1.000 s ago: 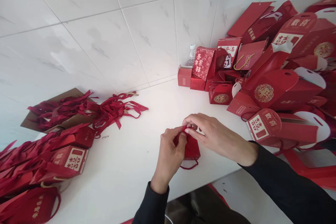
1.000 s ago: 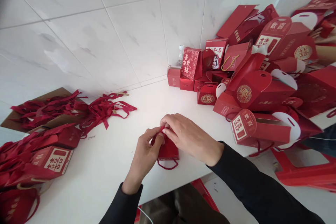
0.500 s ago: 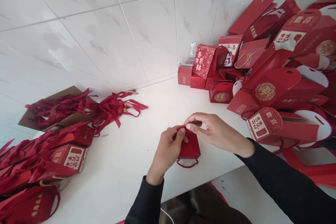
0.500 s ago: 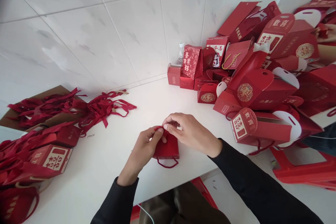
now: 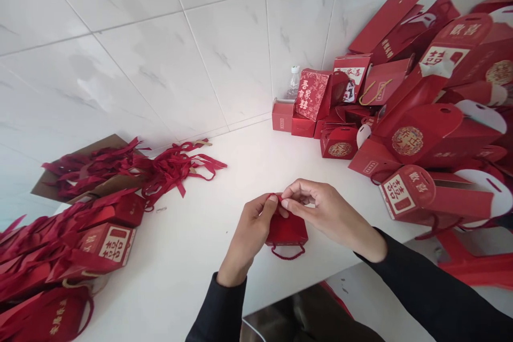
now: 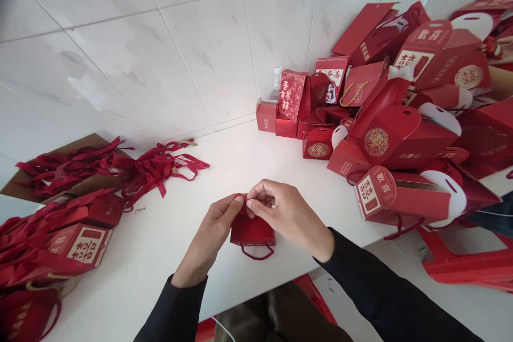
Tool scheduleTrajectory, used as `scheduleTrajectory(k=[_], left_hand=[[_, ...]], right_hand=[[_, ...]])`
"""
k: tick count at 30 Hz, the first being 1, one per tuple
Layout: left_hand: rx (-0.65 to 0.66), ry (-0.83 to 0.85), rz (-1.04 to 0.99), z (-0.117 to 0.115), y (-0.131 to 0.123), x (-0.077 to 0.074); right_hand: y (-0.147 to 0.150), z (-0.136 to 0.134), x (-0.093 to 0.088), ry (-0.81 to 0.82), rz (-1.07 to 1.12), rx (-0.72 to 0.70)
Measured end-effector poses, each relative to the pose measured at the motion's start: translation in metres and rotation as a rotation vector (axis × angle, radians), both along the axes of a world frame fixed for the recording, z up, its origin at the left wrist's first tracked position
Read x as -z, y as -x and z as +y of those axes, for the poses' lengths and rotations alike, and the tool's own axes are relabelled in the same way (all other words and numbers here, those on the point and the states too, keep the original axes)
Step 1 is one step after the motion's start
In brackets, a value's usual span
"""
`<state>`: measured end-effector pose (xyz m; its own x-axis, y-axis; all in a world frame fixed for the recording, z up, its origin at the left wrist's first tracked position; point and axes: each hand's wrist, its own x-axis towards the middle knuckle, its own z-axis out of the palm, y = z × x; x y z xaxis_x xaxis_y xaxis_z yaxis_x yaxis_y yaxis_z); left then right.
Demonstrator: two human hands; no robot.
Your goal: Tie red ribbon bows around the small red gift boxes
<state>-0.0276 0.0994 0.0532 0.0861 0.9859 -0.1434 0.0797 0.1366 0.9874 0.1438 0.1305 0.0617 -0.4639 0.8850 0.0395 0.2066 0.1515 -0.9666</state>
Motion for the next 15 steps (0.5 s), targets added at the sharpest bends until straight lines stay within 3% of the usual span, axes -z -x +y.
scheduleTrajectory(k=[9, 15], left_hand=[[-0.013, 0.069, -0.045, -0.001, 0.007, -0.002], [-0.031, 0.040, -0.026, -0.002, 0.011, 0.003]], right_hand=[[0.001, -0.007, 0.011, -0.117, -0.170, 0.057], [-0.003, -0.005, -0.001, -0.214, -0.246, 0.036]])
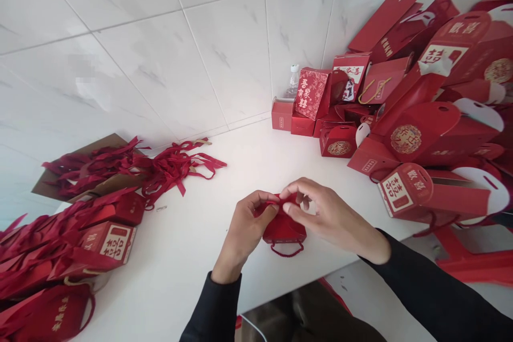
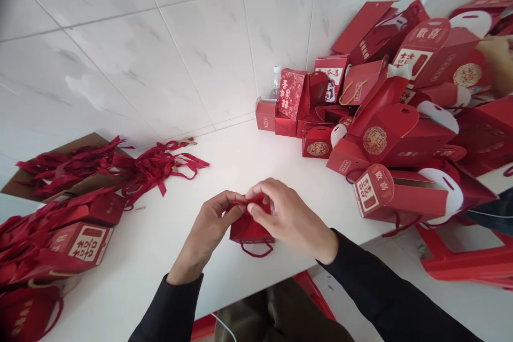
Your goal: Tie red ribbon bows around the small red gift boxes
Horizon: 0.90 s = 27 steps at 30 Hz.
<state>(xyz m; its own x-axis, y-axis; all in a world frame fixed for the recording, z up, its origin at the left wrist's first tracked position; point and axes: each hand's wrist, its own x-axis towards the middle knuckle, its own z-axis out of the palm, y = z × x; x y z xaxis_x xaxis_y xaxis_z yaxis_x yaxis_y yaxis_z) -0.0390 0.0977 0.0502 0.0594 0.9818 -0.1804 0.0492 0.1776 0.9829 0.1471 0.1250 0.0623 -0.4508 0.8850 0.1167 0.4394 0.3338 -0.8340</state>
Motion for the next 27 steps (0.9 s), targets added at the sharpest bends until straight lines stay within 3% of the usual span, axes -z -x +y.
scheduleTrajectory(k=[3, 6, 10, 15, 20, 27], left_hand=[[-0.007, -0.118, 0.127, 0.000, -0.002, 0.003], [-0.054, -0.269, 0.297, -0.002, -0.005, 0.009], [-0.103, -0.576, 0.495, -0.006, -0.009, 0.024], [-0.187, -0.914, 0.689, -0.010, -0.013, 0.044], [-0.206, -0.969, 0.718, -0.011, -0.015, 0.049], [-0.237, -0.954, 0.736, -0.012, -0.019, 0.049]], right_hand=[[0.000, 0.007, -0.004, -0.022, -0.040, -0.065], [0.001, 0.015, -0.002, 0.080, -0.079, -0.145], [0.000, 0.024, 0.005, 0.143, 0.010, -0.129], [-0.003, 0.034, 0.006, 0.276, 0.022, -0.275], [-0.005, 0.040, 0.006, 0.426, 0.054, -0.351], [-0.005, 0.038, 0.002, 0.396, 0.083, -0.324]])
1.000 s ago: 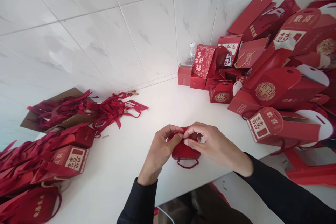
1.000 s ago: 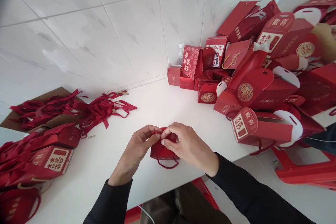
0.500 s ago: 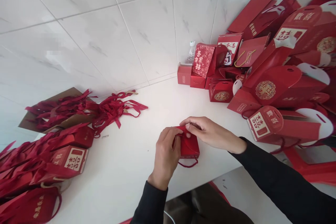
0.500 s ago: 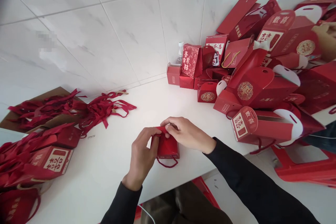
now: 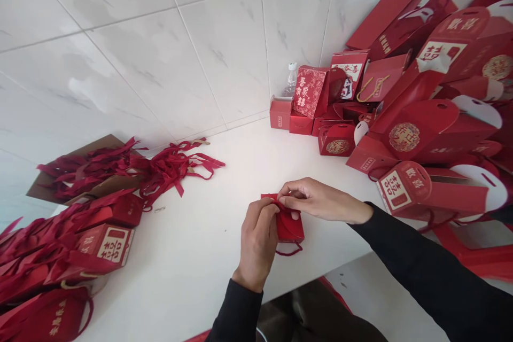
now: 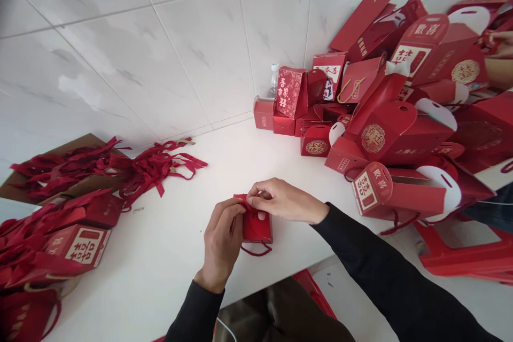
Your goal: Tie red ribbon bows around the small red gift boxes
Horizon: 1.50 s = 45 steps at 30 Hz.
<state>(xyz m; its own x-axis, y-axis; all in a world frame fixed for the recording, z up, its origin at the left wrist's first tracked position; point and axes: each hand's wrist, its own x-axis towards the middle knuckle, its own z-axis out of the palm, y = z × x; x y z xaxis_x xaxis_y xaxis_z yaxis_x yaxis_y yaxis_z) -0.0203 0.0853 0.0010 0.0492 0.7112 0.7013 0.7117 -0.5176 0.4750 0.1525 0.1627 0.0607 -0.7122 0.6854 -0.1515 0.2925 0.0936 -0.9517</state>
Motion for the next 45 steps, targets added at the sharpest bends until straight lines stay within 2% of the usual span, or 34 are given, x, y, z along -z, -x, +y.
scheduleTrajectory(k=[6, 10, 13, 21, 29, 35, 39, 45], left_hand=[[-0.019, 0.039, -0.027, -0.003, 0.000, 0.002], [-0.007, 0.000, -0.058, -0.003, 0.000, 0.004], [-0.019, -0.027, -0.062, -0.002, 0.000, 0.004], [-0.139, 0.005, -0.082, -0.012, 0.002, 0.003], [-0.265, 0.326, -0.417, -0.037, 0.002, 0.008], [-0.185, 0.560, -0.697, -0.043, 0.001, 0.002], [-0.174, 0.613, -0.843, -0.044, 0.000, -0.001], [-0.151, 0.650, -0.898, -0.043, 0.002, -0.002]], right_hand=[[0.002, 0.001, 0.001, -0.021, -0.012, 0.012], [0.003, 0.003, 0.006, -0.014, 0.013, -0.035], [0.003, 0.002, 0.005, -0.022, -0.001, -0.016], [-0.007, -0.009, 0.002, -0.345, -0.115, 0.162], [-0.020, -0.017, 0.008, -0.407, -0.243, 0.248], [-0.023, -0.017, 0.012, -0.365, -0.276, 0.256], [-0.024, -0.019, 0.013, -0.324, -0.280, 0.258], [-0.025, -0.020, 0.017, -0.285, -0.278, 0.286]])
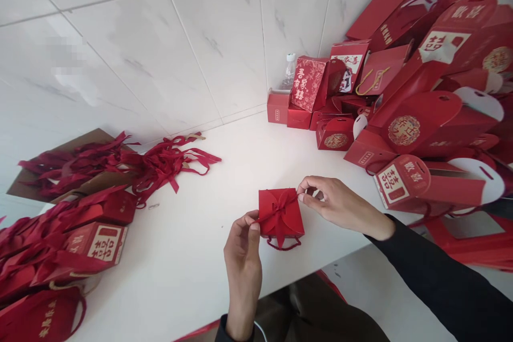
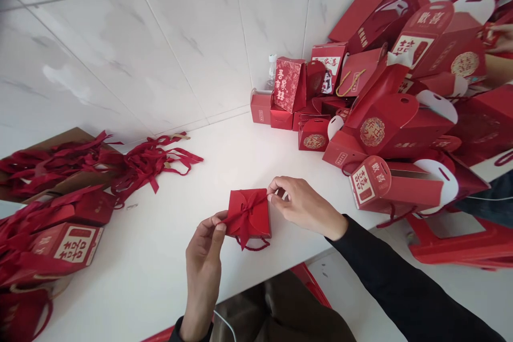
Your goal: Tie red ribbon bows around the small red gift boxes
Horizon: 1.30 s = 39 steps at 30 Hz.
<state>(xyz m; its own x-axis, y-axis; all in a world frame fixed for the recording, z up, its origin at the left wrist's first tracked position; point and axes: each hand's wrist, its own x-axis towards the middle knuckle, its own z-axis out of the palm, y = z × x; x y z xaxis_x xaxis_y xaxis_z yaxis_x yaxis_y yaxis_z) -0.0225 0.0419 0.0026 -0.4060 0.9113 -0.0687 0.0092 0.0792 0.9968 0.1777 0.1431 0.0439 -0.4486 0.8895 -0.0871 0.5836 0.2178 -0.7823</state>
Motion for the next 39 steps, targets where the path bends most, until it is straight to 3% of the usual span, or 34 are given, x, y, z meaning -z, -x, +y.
scheduleTrajectory(k=[5, 9, 13, 18, 24, 28, 33, 39], left_hand=[[-0.024, 0.024, -0.036, -0.001, 0.003, 0.002], [0.037, -0.013, -0.042, -0.002, 0.008, 0.003], [0.082, -0.159, 0.021, 0.001, 0.012, 0.001], [0.185, -0.134, 0.281, 0.014, 0.005, -0.009], [0.248, -0.139, 0.456, 0.024, -0.001, -0.012], [0.190, -0.117, 0.511, 0.026, -0.007, -0.013], [0.136, -0.105, 0.528, 0.029, -0.014, -0.014], [0.165, -0.115, 0.460, 0.025, -0.012, -0.010]], right_hand=[[-0.002, -0.001, 0.002, -0.013, 0.005, 0.002], [-0.006, -0.004, -0.003, -0.034, 0.004, -0.002], [-0.001, -0.006, -0.004, -0.243, 0.064, -0.015], [0.015, -0.006, -0.001, -0.415, 0.051, -0.147], [0.021, -0.002, -0.002, -0.389, 0.029, -0.163], [0.025, 0.003, 0.001, -0.328, 0.043, -0.199], [0.029, 0.001, 0.002, -0.269, 0.072, -0.121], [0.026, -0.001, 0.004, -0.163, 0.092, -0.024]])
